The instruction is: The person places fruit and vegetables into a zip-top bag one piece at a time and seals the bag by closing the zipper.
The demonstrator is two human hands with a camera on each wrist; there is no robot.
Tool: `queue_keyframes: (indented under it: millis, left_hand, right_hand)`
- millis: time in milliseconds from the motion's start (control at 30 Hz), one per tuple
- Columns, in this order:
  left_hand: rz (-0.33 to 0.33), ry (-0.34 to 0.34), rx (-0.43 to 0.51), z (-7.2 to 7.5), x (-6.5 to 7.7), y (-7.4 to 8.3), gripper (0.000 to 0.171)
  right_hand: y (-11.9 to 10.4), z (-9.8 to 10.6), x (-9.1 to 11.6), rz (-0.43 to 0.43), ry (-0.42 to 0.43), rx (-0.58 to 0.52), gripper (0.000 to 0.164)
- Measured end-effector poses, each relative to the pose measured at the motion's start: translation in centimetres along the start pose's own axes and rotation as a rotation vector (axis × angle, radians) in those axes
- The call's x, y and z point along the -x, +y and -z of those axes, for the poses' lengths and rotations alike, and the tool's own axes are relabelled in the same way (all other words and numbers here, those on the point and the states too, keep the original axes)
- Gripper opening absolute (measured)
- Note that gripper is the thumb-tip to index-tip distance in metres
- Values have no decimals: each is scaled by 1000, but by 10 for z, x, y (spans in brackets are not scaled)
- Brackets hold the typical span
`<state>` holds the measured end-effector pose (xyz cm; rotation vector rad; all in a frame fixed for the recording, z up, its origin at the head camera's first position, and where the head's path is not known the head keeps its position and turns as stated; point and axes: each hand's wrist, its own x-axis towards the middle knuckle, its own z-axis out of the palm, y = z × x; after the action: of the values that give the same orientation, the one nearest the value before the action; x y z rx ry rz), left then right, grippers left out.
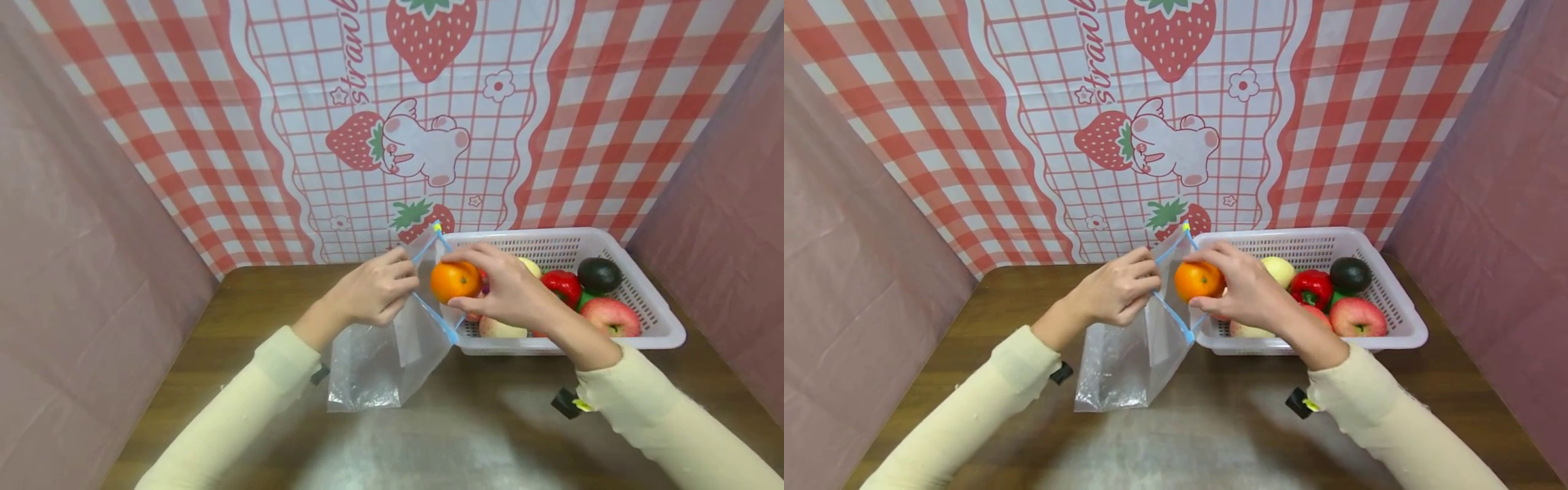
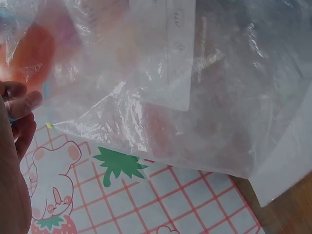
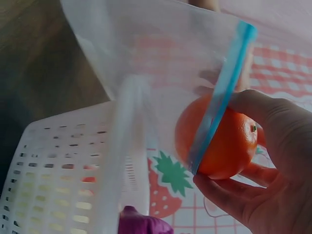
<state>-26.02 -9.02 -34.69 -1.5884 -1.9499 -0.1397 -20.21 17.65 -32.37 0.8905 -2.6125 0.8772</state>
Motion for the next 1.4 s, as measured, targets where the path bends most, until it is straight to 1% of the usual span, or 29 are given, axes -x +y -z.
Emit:
queue_keyframes:
  millis: [200,400,567,800,933,1100,1233,1333,1400]
  left_hand:
    - [2,37,-5,4,0,-2,12]
    - [18,56,13,7,1,-3,10]
    - [8,68,5,9,0,-3,12]
    - [23,46,-1,10,2,-3,10]
    - [27,50,10,9,3,-3,11]
    - [30,58,16,10,7,-3,14]
    - [35,59,24,11,8,-4,14]
    - [43,58,32,11,9,-4,14]
    - [46,56,34,10,8,-4,14]
  right_hand:
    - [1,-8,0,-45,-71,48,64]
    - [1,-7,1,-70,-125,78,72]
    - [2,-4,1,-90,-146,100,73]
    - [5,-3,1,-78,-145,151,75]
    - [10,5,0,-97,-149,153,74]
    - [26,27,-5,-146,-166,119,72]
    - [41,37,-8,-197,-249,119,71]
    - [48,38,-10,-233,-324,146,70]
    - [51,37,-11,-254,-356,157,70]
